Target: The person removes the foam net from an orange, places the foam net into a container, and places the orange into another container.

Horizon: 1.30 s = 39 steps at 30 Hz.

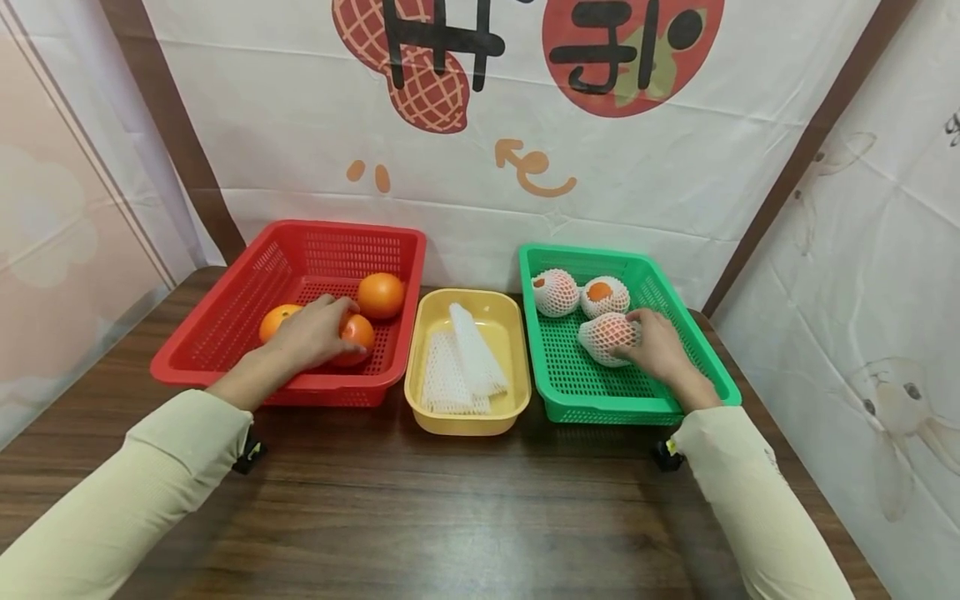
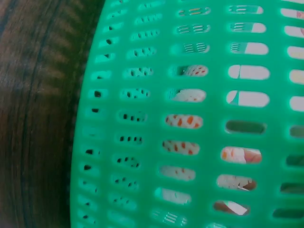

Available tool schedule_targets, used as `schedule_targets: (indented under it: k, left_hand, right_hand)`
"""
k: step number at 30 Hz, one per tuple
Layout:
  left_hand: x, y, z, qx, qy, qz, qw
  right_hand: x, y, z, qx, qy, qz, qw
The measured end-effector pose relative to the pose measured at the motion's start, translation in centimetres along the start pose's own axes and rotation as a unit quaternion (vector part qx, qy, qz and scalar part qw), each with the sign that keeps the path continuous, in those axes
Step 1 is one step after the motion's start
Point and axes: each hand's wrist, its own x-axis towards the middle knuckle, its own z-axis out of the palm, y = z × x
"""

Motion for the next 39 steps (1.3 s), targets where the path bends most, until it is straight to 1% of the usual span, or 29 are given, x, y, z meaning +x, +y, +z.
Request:
schedule_targets:
  k: [4, 9, 15, 18, 21, 23, 25, 28, 30, 33, 36, 38, 39]
  left_hand:
    - [0.0, 0.0, 0.0, 0.005, -0.005, -0.004, 1.0]
    - [0.0, 0.1, 0.0, 0.007, -0.005, -0.009, 0.9999]
    - [-0.1, 0.0, 0.0, 0.004, 0.018, -0.005, 0.9998]
    - [-0.2, 0.0, -0.1, 0.001, 0.025, -0.005, 0.9997]
    - [-0.2, -0.1, -0.2, -0.005, 0.03, -0.006, 0.9995]
    - [-0.2, -0.2, -0.3, -0.011, 0.036, -0.005, 0.9993]
    - [-0.2, -0.3, -0.4, -0.022, 0.043, -0.004, 0.9988]
    - [-0.2, -0.6, -0.7, -0.049, 0.051, 0.009, 0.9975]
    - [-0.3, -0.8, -1.0, -0.077, 0.059, 0.027, 0.9949]
    - [-0.6, -1.1, -1.7, -0.128, 0.081, 0.051, 0.9872]
    - [-1.2, -1.1, -2.4, -0.164, 0.116, 0.062, 0.9776]
    - [-1.7, -0.7, -2.7, -0.19, 0.144, 0.068, 0.9688]
    - [-2.0, -0.3, -2.9, -0.204, 0.158, 0.076, 0.9631]
  right_hand:
    - [0.0, -0.3, 0.1, 0.006, 0.005, -0.007, 0.9999]
    - [0.1, -0.4, 0.2, 0.002, 0.007, -0.004, 1.0]
    - [0.0, -0.6, 0.3, -0.021, -0.022, 0.013, 0.9995]
    - [0.0, -0.6, 0.2, -0.024, -0.039, 0.011, 0.9989]
    - [0.0, -0.5, 0.3, -0.021, -0.044, 0.006, 0.9988]
    - [0.0, -0.6, 0.3, -0.021, -0.04, 0.007, 0.9989]
    - [0.1, -0.6, 0.3, -0.027, -0.026, 0.011, 0.9993]
    - [0.0, -0.6, 0.0, -0.031, -0.009, 0.021, 0.9993]
    - [-0.2, -0.8, -0.2, -0.026, 0.001, 0.027, 0.9993]
    - [-0.6, -1.2, -0.9, -0.003, 0.016, 0.03, 0.9994]
    - [-1.4, -1.8, -1.6, 0.026, 0.04, 0.027, 0.9985]
    - [-2.0, -2.4, -2.1, 0.048, 0.055, 0.023, 0.9971]
    - [-2.4, -2.8, -2.3, 0.061, 0.061, 0.02, 0.9961]
